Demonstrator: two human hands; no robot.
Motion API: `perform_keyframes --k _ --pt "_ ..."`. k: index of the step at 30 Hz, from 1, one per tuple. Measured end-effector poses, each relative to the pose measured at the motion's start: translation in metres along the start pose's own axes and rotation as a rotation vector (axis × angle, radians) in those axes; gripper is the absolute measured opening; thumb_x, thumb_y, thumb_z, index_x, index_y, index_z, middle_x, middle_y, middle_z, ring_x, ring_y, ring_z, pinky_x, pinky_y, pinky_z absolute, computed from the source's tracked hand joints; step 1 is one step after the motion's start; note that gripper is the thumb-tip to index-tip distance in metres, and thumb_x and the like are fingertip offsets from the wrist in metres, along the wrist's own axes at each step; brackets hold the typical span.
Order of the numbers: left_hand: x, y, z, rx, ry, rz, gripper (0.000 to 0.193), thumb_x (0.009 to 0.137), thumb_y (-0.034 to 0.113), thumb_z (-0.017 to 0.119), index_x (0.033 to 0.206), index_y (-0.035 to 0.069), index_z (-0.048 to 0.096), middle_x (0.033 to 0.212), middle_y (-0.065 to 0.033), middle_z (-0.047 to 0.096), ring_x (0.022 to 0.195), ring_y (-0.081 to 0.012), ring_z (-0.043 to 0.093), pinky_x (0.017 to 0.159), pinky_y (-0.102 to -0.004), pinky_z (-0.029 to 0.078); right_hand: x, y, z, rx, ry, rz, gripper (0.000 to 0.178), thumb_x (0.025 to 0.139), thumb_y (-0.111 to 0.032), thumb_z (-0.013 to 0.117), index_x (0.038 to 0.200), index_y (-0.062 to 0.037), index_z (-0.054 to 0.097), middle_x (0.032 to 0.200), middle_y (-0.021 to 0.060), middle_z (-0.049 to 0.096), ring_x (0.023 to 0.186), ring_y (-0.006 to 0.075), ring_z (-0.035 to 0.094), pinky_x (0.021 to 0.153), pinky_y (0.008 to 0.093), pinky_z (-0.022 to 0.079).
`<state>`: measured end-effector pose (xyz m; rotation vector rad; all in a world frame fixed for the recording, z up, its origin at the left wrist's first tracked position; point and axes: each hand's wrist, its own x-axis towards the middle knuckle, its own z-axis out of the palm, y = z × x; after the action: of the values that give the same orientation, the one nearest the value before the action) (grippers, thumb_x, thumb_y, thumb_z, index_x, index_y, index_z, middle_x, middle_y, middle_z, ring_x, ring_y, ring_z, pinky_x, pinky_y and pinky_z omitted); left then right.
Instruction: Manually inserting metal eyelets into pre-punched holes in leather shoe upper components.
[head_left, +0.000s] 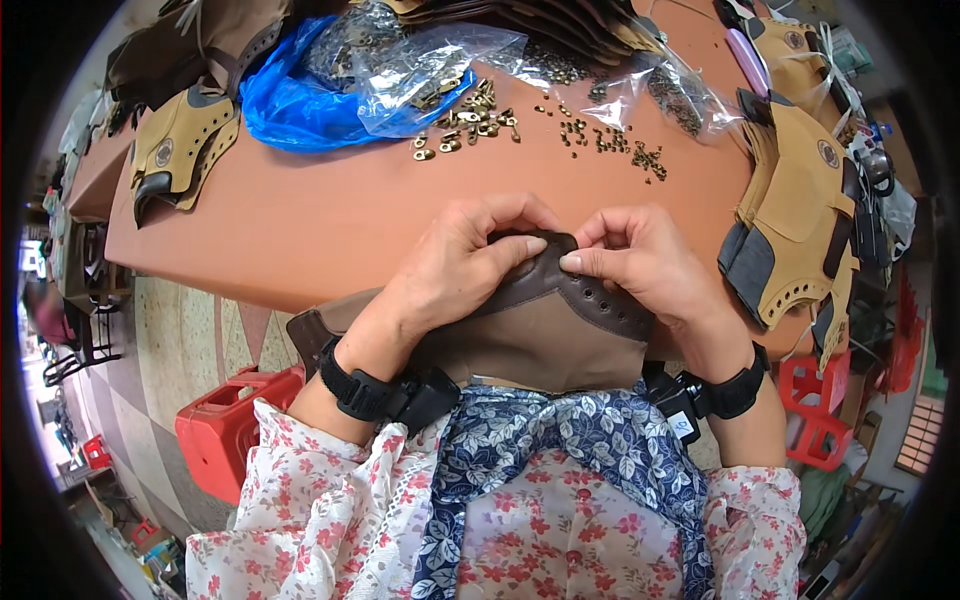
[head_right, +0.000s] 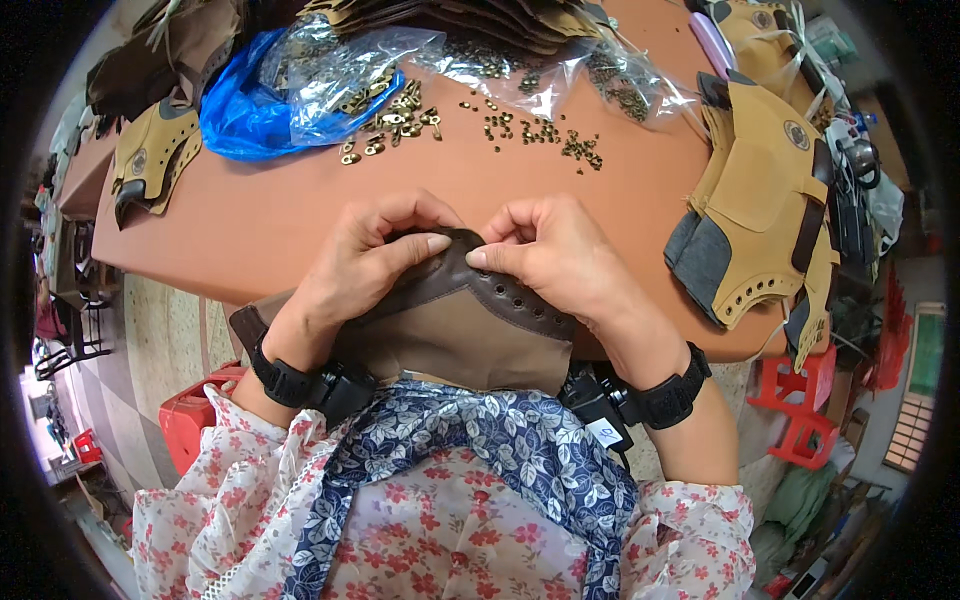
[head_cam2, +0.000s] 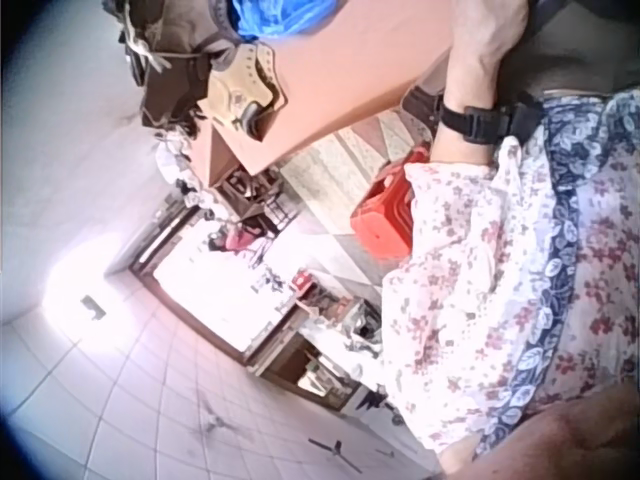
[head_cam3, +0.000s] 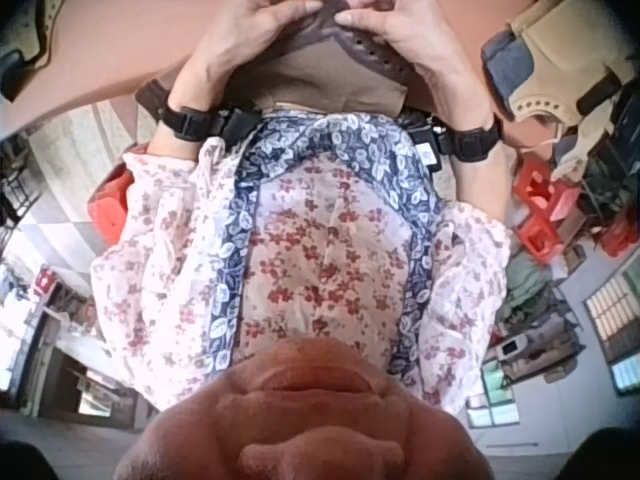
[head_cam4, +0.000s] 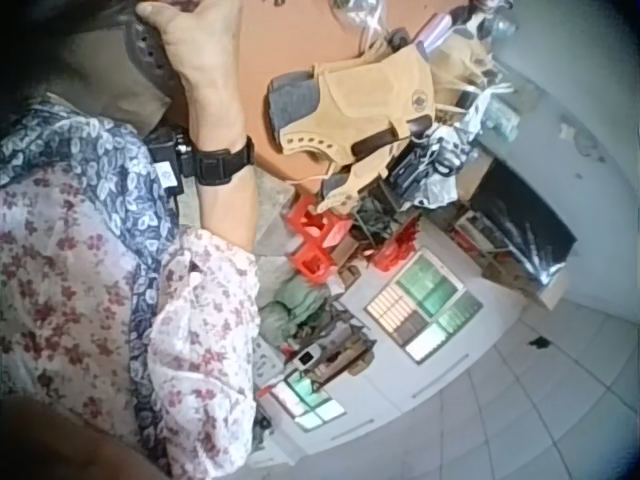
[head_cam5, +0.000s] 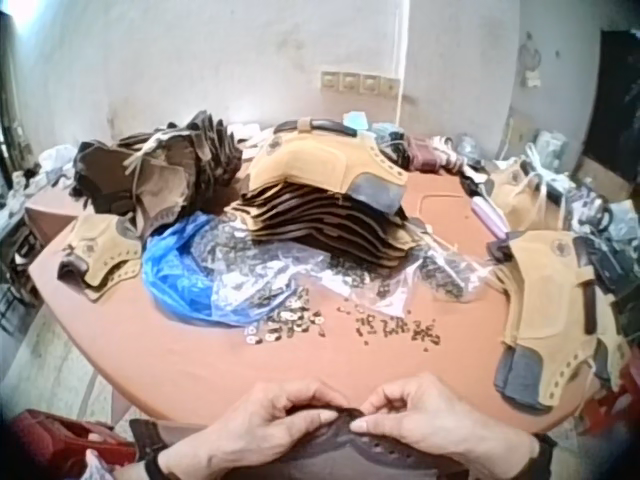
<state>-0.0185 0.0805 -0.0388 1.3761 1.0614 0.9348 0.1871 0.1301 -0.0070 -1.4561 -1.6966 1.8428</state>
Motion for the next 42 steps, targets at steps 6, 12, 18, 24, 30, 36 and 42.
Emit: perform_keyframes --k 6,12,18,24,30,36,42 --pt "0.001 0.000 0.002 -0.099 0.023 -0.041 0.013 0.091 -0.001 0.060 0.103 -0.001 0.065 0.088 0.0009 0.064 0.077 -0.0036 0.055 0.067 -0.0192 0.045 -0.001 0.008 0.001 0.117 0.001 -0.064 0.012 0.082 -0.006 0.075 0.086 -0.0005 0.065 0.072 -0.0002 0.063 0.063 0.0047 0.056 0.054 0.0190 0.042" --pt "-0.001 0.003 0.001 -0.033 0.020 0.018 0.012 0.090 -0.003 0.061 0.099 -0.002 0.067 0.087 0.0001 0.065 0.080 -0.0049 0.057 0.071 -0.0205 0.047 0.012 -0.001 -0.009 0.111 -0.147 0.056 0.011 0.080 -0.003 0.076 0.083 -0.0008 0.065 0.069 0.0006 0.063 0.059 0.0061 0.056 0.051 0.0204 0.041" --pt "0.000 -0.001 0.003 0.012 0.034 0.062 0.015 0.087 -0.002 0.061 0.098 -0.001 0.070 0.087 -0.0040 0.069 0.082 -0.0090 0.061 0.075 -0.0248 0.050 0.010 -0.005 -0.001 0.019 -0.054 0.089 0.009 0.079 -0.002 0.074 0.078 -0.0007 0.065 0.066 0.0019 0.063 0.057 0.0066 0.054 0.051 0.0228 0.041" --pt "0.002 0.002 0.002 0.001 0.026 -0.015 0.013 0.088 -0.003 0.062 0.100 -0.003 0.068 0.089 -0.0020 0.067 0.082 -0.0069 0.060 0.073 -0.0220 0.050 0.006 0.019 0.014 -0.168 0.144 -0.138 0.012 0.080 -0.008 0.072 0.080 0.0012 0.064 0.064 0.0043 0.061 0.058 0.0099 0.055 0.054 0.0289 0.044" --pt "0.003 0.001 0.005 0.025 0.058 -0.059 0.019 0.089 -0.002 0.062 0.107 -0.003 0.066 0.099 -0.0046 0.068 0.091 -0.0096 0.062 0.079 -0.0241 0.050 0.002 0.024 0.016 -0.293 0.183 -0.266 0.015 0.080 -0.009 0.072 0.078 0.0021 0.061 0.063 0.0068 0.060 0.060 0.0110 0.056 0.056 0.0308 0.046" --pt "-0.045 0.059 -0.013 0.736 0.281 0.230 0.036 0.080 0.007 0.071 0.115 0.001 0.064 0.113 -0.0147 0.065 0.108 -0.0299 0.058 0.094 -0.0373 0.045 -0.007 0.031 0.004 -0.150 0.173 -0.243 0.017 0.082 -0.010 0.070 0.074 -0.0032 0.057 0.062 -0.0014 0.052 0.059 0.0063 0.047 0.053 0.0267 0.038" --pt "-0.117 0.052 -0.052 0.715 0.552 -0.002 0.059 0.076 0.010 0.079 0.130 0.000 0.056 0.119 -0.0141 0.064 0.107 -0.0219 0.058 0.094 -0.0328 0.044 -0.031 0.036 -0.005 0.062 0.209 -0.171 0.015 0.084 -0.004 0.069 0.076 -0.0070 0.057 0.063 -0.0061 0.053 0.055 0.0009 0.045 0.048 0.0186 0.032"
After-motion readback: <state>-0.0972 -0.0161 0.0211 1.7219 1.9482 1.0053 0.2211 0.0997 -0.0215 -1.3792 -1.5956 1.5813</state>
